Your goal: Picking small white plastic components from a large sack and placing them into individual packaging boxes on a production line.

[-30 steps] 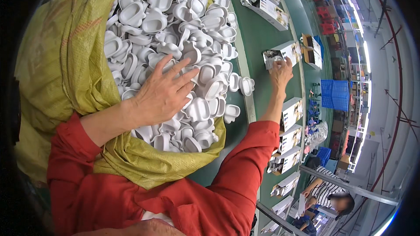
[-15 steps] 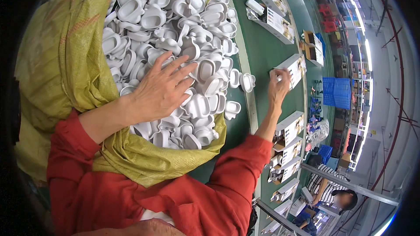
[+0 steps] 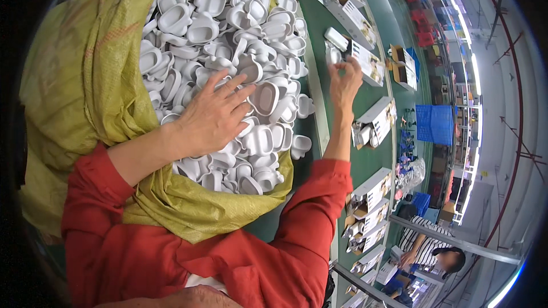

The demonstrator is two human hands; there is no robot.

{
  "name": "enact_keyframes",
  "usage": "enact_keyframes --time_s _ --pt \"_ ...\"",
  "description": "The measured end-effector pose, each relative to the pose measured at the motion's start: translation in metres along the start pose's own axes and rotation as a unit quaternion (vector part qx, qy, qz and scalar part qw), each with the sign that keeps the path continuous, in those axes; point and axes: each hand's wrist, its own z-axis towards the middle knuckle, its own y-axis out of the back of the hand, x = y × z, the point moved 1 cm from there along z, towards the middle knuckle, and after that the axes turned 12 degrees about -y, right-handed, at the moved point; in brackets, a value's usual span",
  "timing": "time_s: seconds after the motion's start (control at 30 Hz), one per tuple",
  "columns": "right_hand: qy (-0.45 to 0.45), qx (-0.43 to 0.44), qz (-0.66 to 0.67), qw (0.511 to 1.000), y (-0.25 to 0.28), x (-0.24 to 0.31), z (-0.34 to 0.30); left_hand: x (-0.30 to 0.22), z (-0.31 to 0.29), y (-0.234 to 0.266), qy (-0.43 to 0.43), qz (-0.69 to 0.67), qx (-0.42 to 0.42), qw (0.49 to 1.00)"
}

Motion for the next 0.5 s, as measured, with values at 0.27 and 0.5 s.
enact_keyframes --time_s 0.27,0.5 --pt "-0.158 -0.087 -0.317 0.931 -0.012 -0.069 0.036 -0.001 0.006 0.006 0.023 -0.037 -0.052 0.998" --pt "-0.12 -0.009 -0.32 0.94 0.015 -0.088 -0.009 0.0 0.002 0.004 0.029 -0.05 -0.05 0.997"
